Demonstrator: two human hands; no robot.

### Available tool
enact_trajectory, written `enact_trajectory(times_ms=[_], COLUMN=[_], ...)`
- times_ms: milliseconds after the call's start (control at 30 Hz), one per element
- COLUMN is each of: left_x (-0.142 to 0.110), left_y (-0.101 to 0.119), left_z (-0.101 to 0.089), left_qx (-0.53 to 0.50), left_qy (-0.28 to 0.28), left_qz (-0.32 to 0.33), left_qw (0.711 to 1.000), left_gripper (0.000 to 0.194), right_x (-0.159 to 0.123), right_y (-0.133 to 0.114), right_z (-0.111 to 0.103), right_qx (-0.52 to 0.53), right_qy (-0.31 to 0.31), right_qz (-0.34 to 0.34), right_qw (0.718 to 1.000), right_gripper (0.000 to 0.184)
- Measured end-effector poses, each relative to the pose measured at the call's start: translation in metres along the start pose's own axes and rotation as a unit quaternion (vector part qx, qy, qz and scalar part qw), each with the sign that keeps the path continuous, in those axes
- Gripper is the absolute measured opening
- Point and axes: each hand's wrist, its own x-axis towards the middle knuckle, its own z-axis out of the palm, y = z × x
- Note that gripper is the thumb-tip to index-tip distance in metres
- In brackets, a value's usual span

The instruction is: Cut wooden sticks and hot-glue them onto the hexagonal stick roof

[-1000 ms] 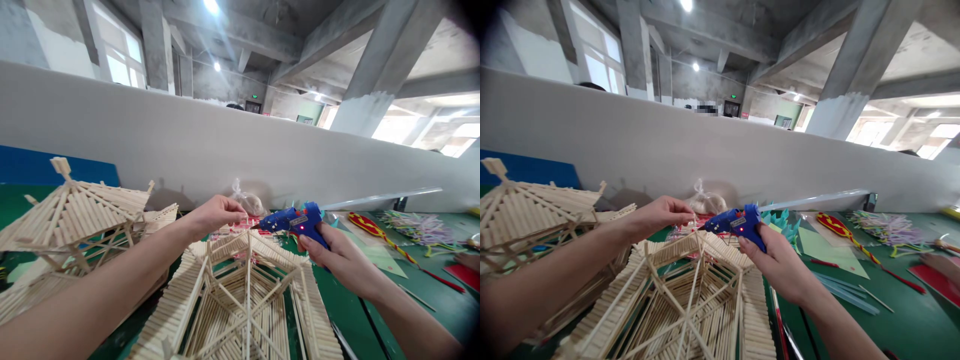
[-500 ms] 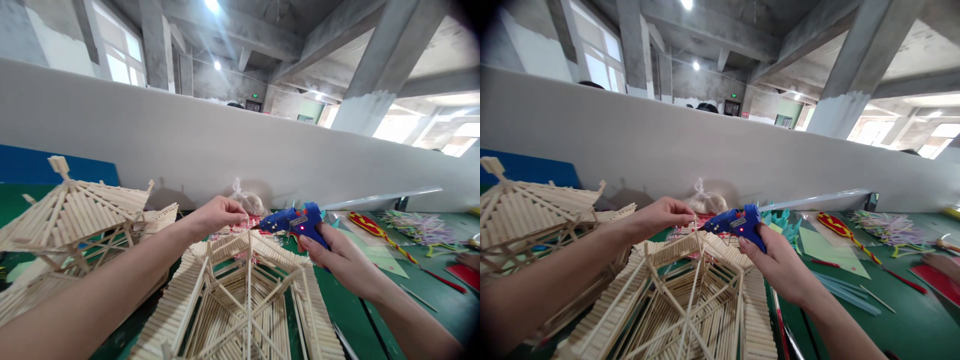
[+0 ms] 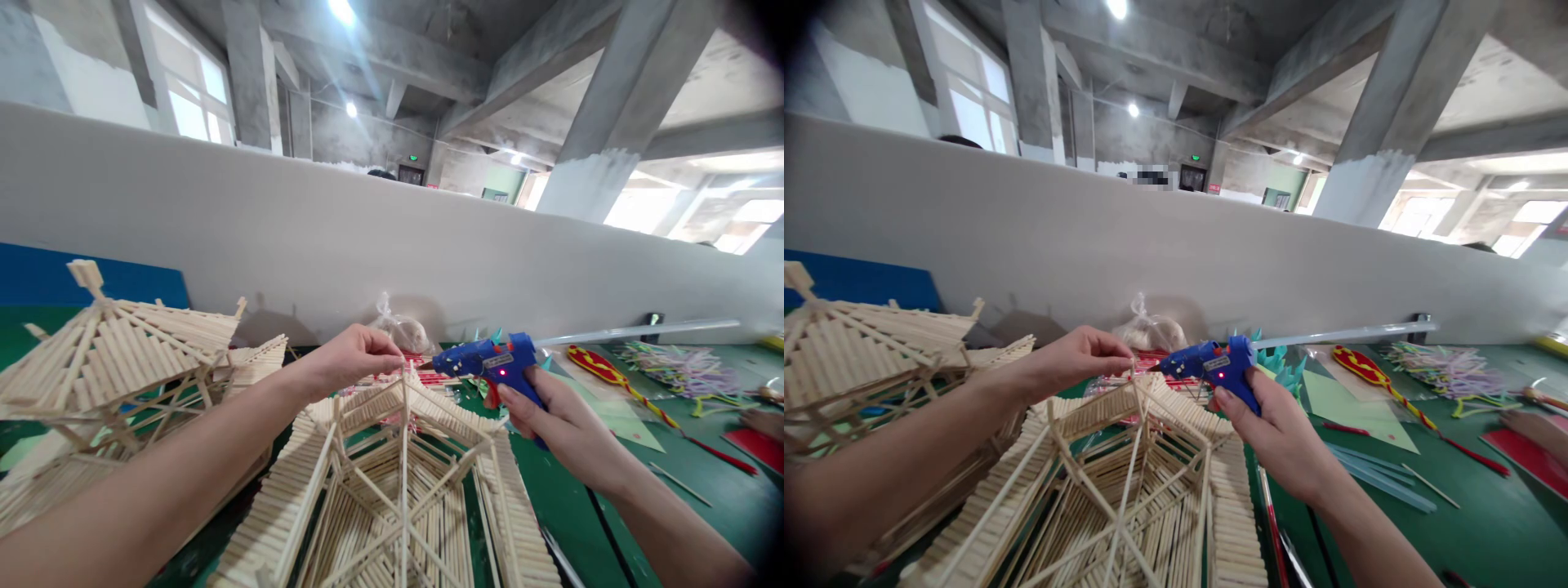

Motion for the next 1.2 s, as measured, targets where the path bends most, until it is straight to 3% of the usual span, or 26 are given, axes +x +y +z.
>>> enact_trajectory(times_ms=[233,1200], left_x=[0.0001,0.002], left_y=[-0.0022,-0.0026], left_z=[0.001,0.0004], left_qx=[0.016,0.033], left_qy=[0.0,-0.017], left_qz=[0.005,0.025], left_qw=[1.0,0.999], left_gripper=[0.019,0.02], right_x=[-0.0035,-0.0063], right_y=[0.0035,0.0053], right_z=[0.0013,-0.0013], right_qx=[0.115,0.108], right_qy=[0.011,0.012], right_qz=[0.032,0.048], right_qw=[0.993,0.993], right_gripper=[0.024,0.028])
